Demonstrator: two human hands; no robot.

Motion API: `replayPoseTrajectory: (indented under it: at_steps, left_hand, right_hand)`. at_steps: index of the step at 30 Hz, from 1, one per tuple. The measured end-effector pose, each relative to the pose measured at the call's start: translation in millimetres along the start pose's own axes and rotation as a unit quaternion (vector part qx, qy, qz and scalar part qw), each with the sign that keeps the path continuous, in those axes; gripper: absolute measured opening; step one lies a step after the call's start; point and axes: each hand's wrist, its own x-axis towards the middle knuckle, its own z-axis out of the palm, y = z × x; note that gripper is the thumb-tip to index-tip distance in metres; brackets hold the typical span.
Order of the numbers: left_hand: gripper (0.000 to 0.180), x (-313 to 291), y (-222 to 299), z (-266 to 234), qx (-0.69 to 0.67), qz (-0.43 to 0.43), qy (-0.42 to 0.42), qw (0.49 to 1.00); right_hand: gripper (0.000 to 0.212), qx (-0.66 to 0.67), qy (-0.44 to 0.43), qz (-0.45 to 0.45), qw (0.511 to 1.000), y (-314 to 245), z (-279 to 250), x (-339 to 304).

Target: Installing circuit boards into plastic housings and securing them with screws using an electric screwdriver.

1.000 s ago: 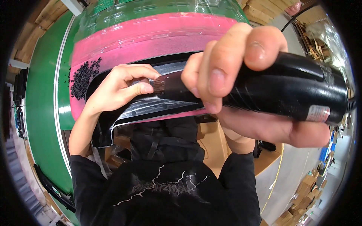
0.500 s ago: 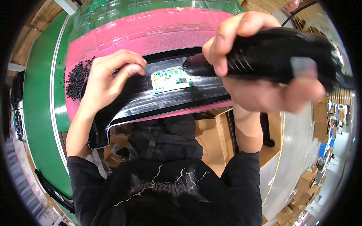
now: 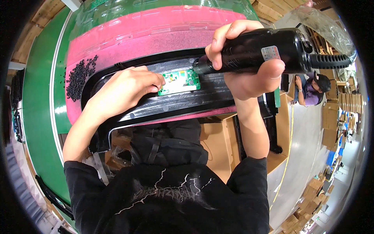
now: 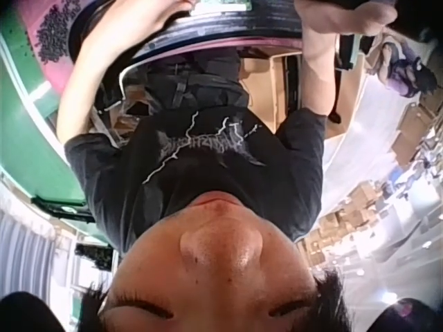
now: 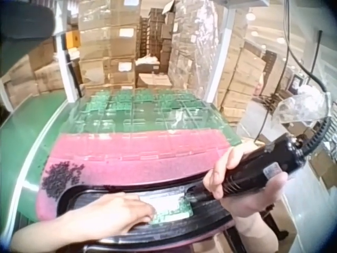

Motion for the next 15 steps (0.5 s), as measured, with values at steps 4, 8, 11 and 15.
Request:
replayPoseTrajectory:
  at_steps: [4, 8, 11, 15]
  left_hand:
    - [0.012, -3.7, 3.0, 1.6, -0.003, -0.007, 0.004, 1.0]
    - [0.013, -6.1, 2.4, 1.6, 0.004, -0.018, -0.004, 1.0]
    - [0.013, -5.7, 1.5, 1.7, 0.0, -0.016, -0.004, 1.0]
    - [0.013, -5.8, 4.0, -0.3, 0.003, -0.021, -0.003, 1.0]
  right_hand:
    - [0.085, 0.014, -0.007, -0.003, 1.0, 0.6, -0.1, -2.6]
    - [0.086, 0.01, -0.027, -0.009, 1.0, 0.8, 1.9, -2.7]
    - [0.088, -0.029, -0.027, -0.008, 0.999, -2.4, 4.3, -2.8]
    - [0.088, -0.024, -0.037, -0.01, 0.999, -3.9, 4.5, -0.7]
